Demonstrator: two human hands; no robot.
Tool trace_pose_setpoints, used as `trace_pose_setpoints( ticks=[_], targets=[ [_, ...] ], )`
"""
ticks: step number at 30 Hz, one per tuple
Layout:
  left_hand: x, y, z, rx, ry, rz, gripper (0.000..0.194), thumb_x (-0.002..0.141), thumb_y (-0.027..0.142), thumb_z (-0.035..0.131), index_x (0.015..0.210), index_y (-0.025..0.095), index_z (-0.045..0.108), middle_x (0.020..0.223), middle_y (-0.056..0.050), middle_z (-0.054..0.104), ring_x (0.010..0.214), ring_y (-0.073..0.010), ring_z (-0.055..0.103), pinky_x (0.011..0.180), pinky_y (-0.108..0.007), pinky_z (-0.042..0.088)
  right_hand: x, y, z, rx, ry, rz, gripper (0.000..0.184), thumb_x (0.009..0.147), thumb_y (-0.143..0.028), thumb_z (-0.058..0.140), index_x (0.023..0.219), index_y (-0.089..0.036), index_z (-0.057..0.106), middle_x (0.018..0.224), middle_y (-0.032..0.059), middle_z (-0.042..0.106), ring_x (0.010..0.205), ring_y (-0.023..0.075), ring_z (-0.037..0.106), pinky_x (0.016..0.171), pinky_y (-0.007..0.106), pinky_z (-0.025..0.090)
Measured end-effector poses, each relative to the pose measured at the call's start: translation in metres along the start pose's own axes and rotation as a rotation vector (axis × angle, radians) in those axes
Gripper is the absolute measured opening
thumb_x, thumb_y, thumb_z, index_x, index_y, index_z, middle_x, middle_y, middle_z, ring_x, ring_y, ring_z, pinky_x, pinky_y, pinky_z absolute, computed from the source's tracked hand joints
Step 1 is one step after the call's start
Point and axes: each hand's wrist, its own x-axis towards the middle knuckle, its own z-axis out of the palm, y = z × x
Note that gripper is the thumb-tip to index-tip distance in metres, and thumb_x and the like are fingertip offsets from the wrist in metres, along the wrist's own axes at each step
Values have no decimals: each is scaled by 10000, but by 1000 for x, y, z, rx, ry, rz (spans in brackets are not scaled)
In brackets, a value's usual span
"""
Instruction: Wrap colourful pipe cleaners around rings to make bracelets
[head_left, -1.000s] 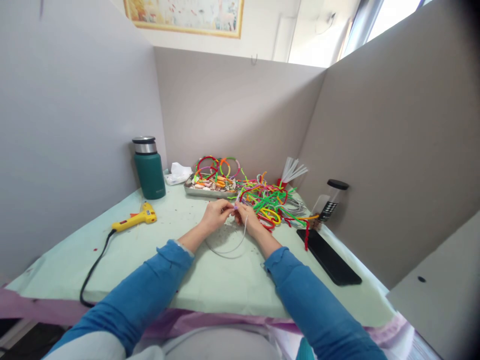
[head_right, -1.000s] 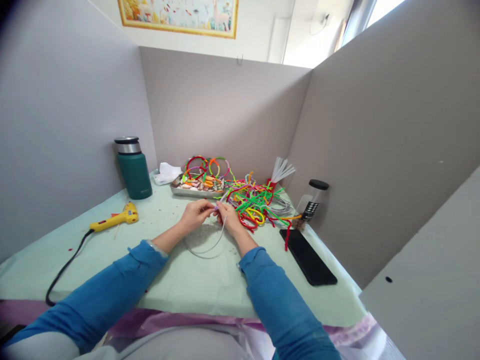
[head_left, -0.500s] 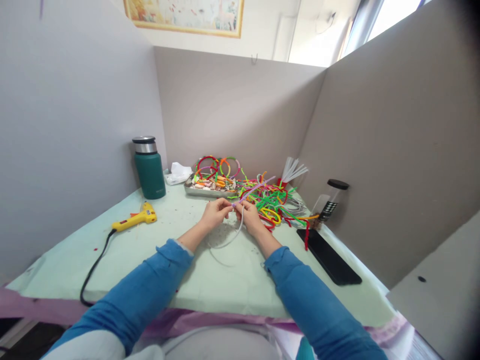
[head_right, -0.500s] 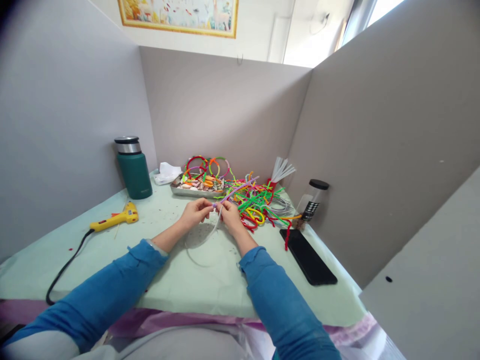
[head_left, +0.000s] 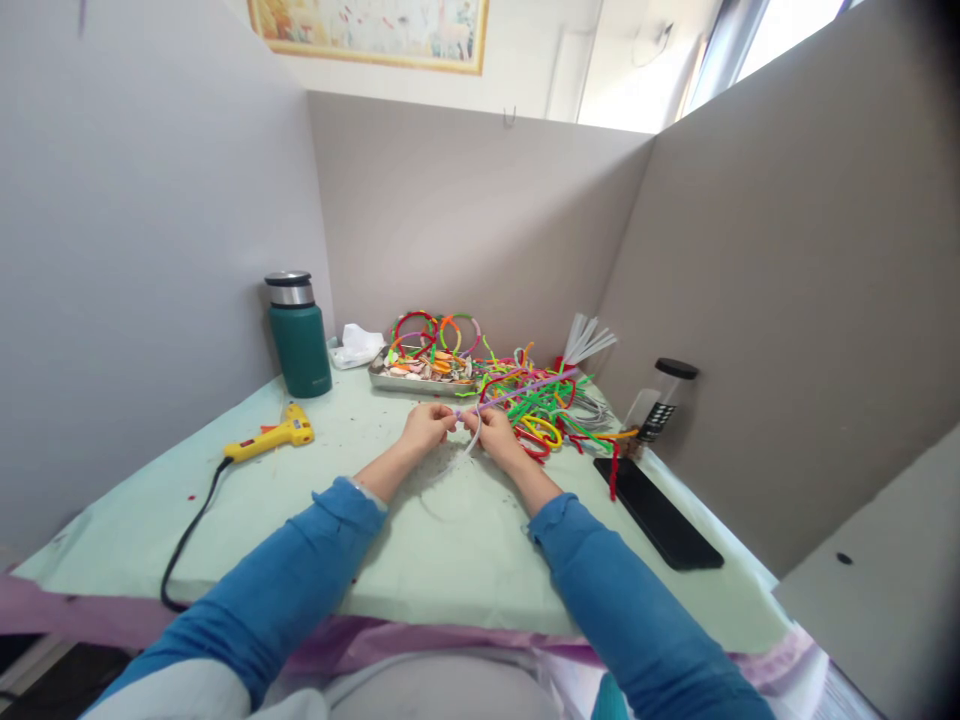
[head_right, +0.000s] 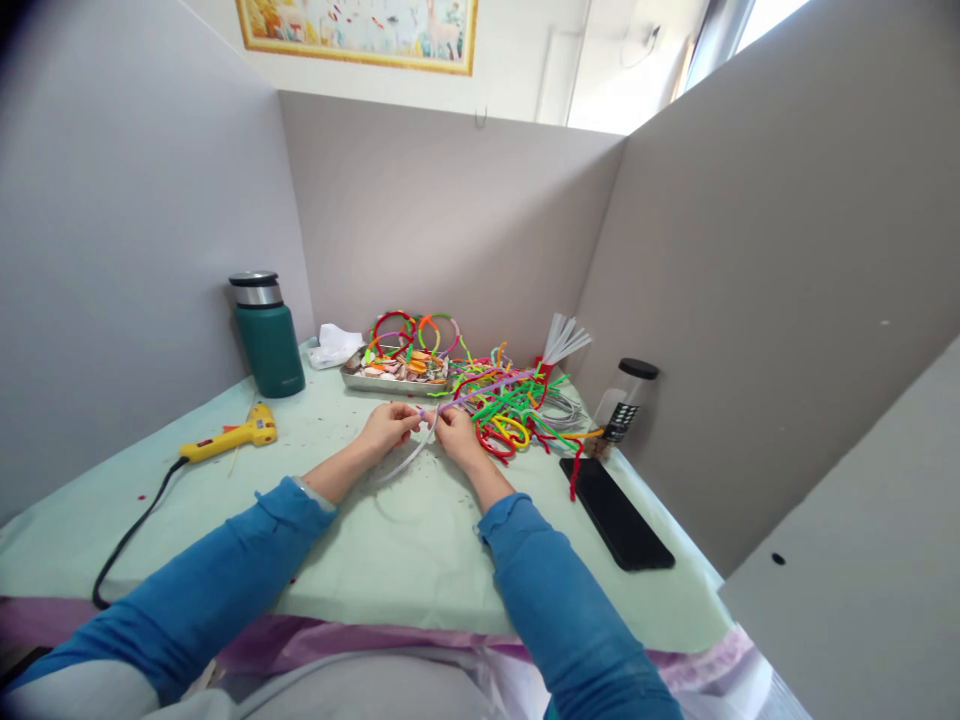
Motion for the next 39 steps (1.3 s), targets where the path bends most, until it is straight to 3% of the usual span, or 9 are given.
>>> trace_pose_setpoints(
  ticks=[4,12,17,27,39],
  targets=[
    [-1,1,1,-74,-39,-32,272,695,406,632,669,139,588,424,48,462,337,-53,343,354,-190,233,0,-1,-1,-18,-1,2,267,746,-412,544,638,-169,525,437,-50,417,393,80,347,403,214,262],
    [-5,7,-2,-167,-100,-123,375,634,476,676,696,115,597,597,-10,584,369,-44,400,353,-193,252,-2,-4,1,2,-18,13,250,733,-411,570,708,-163,569,437,-51,431,395,84,357,407,214,275],
    [-6,8,-3,-199,-89,-145,354,658,449,669,770,117,618,579,17,559,343,-24,337,342,-187,188,-3,-6,2,63,-55,-27,198,735,-355,575,812,-173,586,455,-65,422,400,79,349,409,204,270],
    [-4,6,-3,-363,-151,-196,298,653,368,687,757,108,582,582,15,533,356,-11,317,332,-176,147,-1,-4,0,0,-17,-51,203,730,-380,583,782,-185,602,470,-50,445,443,100,399,449,215,320],
    [-5,7,-4,-263,-105,-221,215,710,305,655,693,112,562,530,19,520,321,-16,302,322,-190,153,-3,-3,-4,-177,-12,-121,225,740,-342,562,832,-179,688,606,-8,567,548,121,476,536,231,371]
  ],
)
